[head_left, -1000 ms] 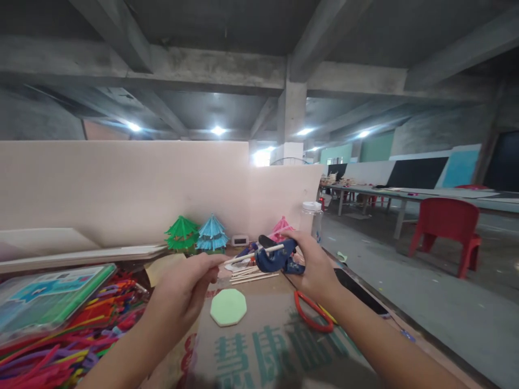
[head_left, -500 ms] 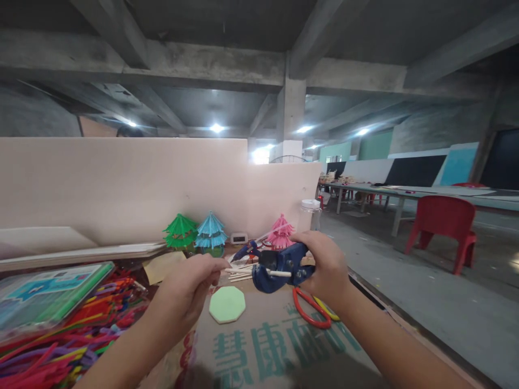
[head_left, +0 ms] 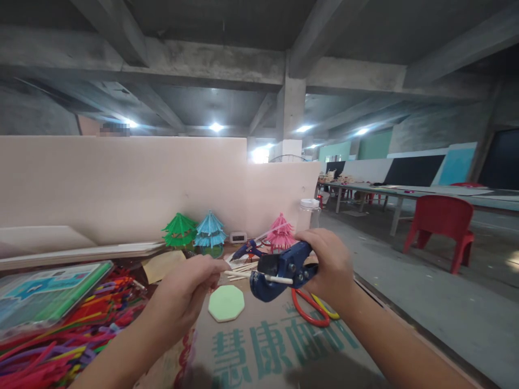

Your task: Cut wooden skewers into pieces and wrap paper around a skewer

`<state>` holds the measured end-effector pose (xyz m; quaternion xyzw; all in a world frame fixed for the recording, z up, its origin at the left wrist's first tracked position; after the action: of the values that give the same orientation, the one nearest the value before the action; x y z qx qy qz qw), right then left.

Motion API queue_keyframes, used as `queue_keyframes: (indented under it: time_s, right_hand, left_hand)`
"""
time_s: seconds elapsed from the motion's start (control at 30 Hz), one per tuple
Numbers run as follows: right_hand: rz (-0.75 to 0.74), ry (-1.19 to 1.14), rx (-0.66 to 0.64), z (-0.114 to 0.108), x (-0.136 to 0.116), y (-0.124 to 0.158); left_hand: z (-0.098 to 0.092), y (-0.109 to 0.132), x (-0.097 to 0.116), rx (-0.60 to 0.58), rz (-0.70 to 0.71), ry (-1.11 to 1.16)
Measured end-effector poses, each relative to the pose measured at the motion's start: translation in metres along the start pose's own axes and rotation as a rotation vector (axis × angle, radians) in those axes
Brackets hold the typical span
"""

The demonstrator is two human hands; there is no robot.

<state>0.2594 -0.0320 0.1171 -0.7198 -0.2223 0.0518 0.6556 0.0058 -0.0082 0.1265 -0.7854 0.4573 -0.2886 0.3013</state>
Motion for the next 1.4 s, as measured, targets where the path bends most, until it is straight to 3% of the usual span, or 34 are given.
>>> queue_keyframes:
  time_s: [0.37,0.83,1.27,1.4]
  right_hand:
    - [-0.043,0.0,0.018,-0.005,-0.001,-0.001]
    - [-0.005,-0.069,0.043,0.001,0.003,0.005]
    - [-0.108,-0.057,0.02,0.003,0.002,0.005]
    - [-0.159,-0.115,-0.004,0.002,-0.005,0.004]
  left_hand:
    - [-0.003,-0.002,0.005,-0.089,-0.069,0.049]
    - [-0.001,-0.003,0.014,-0.094,-0.004,0.059]
    - [0.004,-0.007,0.0,-0.194,-0.183,0.138]
    - [0.002,-0.008,-0.009,-0.136,-0.259,0.092]
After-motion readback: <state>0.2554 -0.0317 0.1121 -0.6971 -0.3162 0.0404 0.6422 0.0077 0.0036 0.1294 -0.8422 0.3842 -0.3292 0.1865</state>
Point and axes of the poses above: each hand's wrist, its own y-axis away from the middle knuckle, its own z-axis out of the palm, x = y × z, the point moved 2 cm from there along -y, towards the middle knuckle, and after that the axes turned 4 degrees about y, right-handed, at the moved point
